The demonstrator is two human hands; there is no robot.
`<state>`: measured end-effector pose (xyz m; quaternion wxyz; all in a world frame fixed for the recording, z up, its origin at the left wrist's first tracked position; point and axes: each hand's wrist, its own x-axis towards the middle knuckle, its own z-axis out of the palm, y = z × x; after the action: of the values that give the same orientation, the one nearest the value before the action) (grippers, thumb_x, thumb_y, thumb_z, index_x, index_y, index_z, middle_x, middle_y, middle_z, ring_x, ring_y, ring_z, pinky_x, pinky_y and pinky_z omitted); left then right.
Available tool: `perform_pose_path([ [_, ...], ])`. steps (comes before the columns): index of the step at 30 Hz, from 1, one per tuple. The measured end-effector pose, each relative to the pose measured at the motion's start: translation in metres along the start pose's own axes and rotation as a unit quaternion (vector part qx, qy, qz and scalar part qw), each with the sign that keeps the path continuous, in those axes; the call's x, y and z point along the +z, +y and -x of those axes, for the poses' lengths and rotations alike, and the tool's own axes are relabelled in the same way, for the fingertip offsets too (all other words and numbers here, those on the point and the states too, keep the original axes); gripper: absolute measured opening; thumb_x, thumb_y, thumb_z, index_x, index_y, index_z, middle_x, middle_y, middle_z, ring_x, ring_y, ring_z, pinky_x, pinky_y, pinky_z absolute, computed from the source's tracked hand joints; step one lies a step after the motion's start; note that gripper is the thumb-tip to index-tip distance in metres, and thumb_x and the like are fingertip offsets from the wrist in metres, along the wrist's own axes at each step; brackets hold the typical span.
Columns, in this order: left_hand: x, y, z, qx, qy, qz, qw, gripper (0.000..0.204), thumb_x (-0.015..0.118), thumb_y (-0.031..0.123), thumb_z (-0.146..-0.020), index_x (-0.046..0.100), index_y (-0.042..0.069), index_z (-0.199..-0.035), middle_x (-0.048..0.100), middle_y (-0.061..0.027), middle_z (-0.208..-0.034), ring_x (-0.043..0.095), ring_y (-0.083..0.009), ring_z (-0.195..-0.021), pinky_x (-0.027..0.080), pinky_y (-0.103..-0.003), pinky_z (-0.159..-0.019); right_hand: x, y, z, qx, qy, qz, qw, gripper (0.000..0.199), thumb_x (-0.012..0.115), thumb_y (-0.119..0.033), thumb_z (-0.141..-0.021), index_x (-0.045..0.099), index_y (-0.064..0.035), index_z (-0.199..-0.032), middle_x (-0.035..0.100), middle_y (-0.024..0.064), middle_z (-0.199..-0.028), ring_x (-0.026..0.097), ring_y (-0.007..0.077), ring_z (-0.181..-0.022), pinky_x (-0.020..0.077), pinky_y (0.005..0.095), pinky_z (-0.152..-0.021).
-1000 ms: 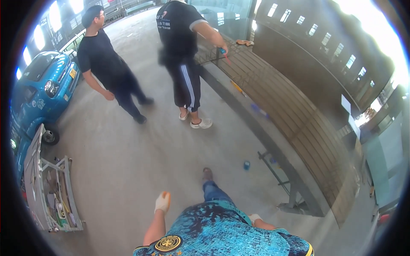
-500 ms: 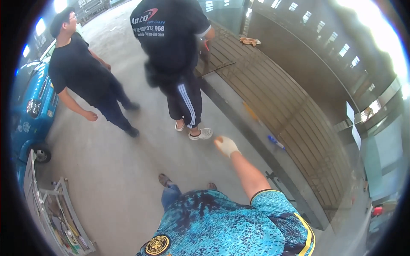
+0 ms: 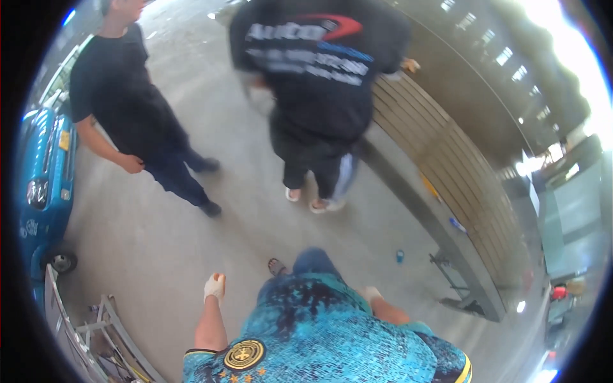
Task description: Measuring large sheets of glass using a tape measure in a manufacturing setting.
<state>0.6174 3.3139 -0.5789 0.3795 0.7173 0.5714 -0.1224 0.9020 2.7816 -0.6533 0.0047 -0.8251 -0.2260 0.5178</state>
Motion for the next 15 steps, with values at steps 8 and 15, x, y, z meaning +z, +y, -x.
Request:
perform_pose_path([
  [8,-0.083,0.054,-0.155,0.047,0.073,0.078,0.993,0.049,0.054,0.039,-0.094,0.064,0.003,-0.126,0.067,-0.0197,-0.126,0.061,-0.0345,-0.122,0.047,-0.040,-0.102,-0.069,-0.150,-0.023,0.098,0.111,-0.241,0.959,0.051,0.058,-0.044,-0.085,0.071,-0.0044,-0.114,0.071,0.0213,-0.113,0.067,0.0361,-0.108,0.0508,0.0426,-0.091],
  [15,-0.097,0.129,-0.201,0.046,0.004,0.071,0.996,0.051,0.055,0.041,-0.094,0.063,0.003,-0.128,0.066,-0.0192,-0.129,0.060,-0.0331,-0.125,0.046,-0.039,-0.104,-0.200,-0.252,-0.159,0.043,0.181,-0.331,0.925,0.046,0.058,-0.041,-0.089,0.070,-0.0050,-0.116,0.073,0.0157,-0.104,0.069,0.0317,-0.096,0.0514,0.0404,-0.085],
])
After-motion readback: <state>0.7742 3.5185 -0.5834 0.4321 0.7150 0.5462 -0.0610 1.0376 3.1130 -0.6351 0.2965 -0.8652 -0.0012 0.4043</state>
